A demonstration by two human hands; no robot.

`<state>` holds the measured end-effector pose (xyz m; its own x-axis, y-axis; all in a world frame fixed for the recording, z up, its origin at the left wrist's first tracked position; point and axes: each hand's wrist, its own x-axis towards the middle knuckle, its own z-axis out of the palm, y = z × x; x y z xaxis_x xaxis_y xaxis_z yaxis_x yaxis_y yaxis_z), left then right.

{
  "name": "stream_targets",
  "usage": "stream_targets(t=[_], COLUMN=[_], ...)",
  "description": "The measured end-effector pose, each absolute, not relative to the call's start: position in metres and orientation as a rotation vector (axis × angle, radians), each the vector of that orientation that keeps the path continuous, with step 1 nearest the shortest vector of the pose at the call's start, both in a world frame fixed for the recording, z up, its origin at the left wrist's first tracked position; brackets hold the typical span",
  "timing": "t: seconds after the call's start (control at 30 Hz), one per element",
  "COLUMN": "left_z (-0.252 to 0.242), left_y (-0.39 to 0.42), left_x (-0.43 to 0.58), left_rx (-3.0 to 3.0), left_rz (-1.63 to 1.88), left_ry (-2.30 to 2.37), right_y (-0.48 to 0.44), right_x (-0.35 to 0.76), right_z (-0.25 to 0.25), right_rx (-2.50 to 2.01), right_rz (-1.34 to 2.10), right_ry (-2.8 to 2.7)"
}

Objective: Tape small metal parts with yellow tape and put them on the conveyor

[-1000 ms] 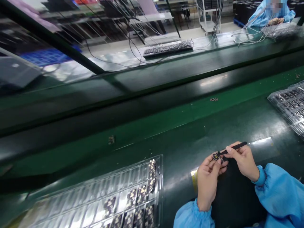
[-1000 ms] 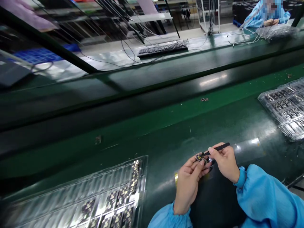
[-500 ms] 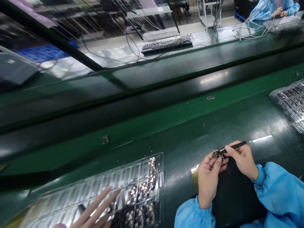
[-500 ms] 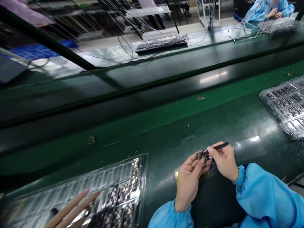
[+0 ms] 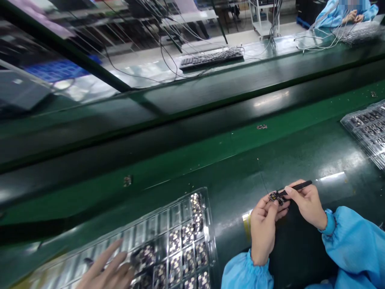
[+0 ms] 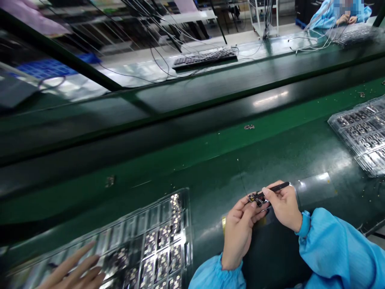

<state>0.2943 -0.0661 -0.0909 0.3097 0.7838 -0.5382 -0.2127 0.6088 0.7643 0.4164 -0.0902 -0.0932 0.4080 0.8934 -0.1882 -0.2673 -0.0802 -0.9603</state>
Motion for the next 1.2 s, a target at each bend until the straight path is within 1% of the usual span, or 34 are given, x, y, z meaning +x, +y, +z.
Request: stream_targets(t=[0.3,0.4,0.53,0.6,0.73,0.93,1.2], left_z=[-0.092,-0.095,-0.096,-0.092,-0.077,-0.063,-0.069], left_y=[-0.068,-0.069,-0.069,-0.069,-0.057,0.004,0.117], left_x=[0.293,0.292,0.293,0.292,0.281,0.239,0.194], left_rx=[0.627,0.650,0.657,0.620,0.558,0.693,0.930], left_rz=[0.746,0.767,0.800,0.803,0.887,1.095,1.107], left_ry=[1.055,1.051,1.048,1.058,1.131,1.270,1.551], right_y=[-0.092,-0.096,-0.101,-0.101,-0.098,-0.097,-0.098], right_x=[0.415,0.413,0.415,0.420,0.433,0.440,0.422], right_z=[-0.091,-0.089,-0.085,-0.083,-0.081,-0.077,-0.095], right_rx=[-1.328,-1.349,-1.245,-1.213,-1.357,-1.456,-1.416], right_rz=[1.000,0.864,0.522,0.404,0.373,0.386,0.401], right_ry=[-0.702,-0.876,-1.218,-1.238,-1.106,-1.094,-1.219])
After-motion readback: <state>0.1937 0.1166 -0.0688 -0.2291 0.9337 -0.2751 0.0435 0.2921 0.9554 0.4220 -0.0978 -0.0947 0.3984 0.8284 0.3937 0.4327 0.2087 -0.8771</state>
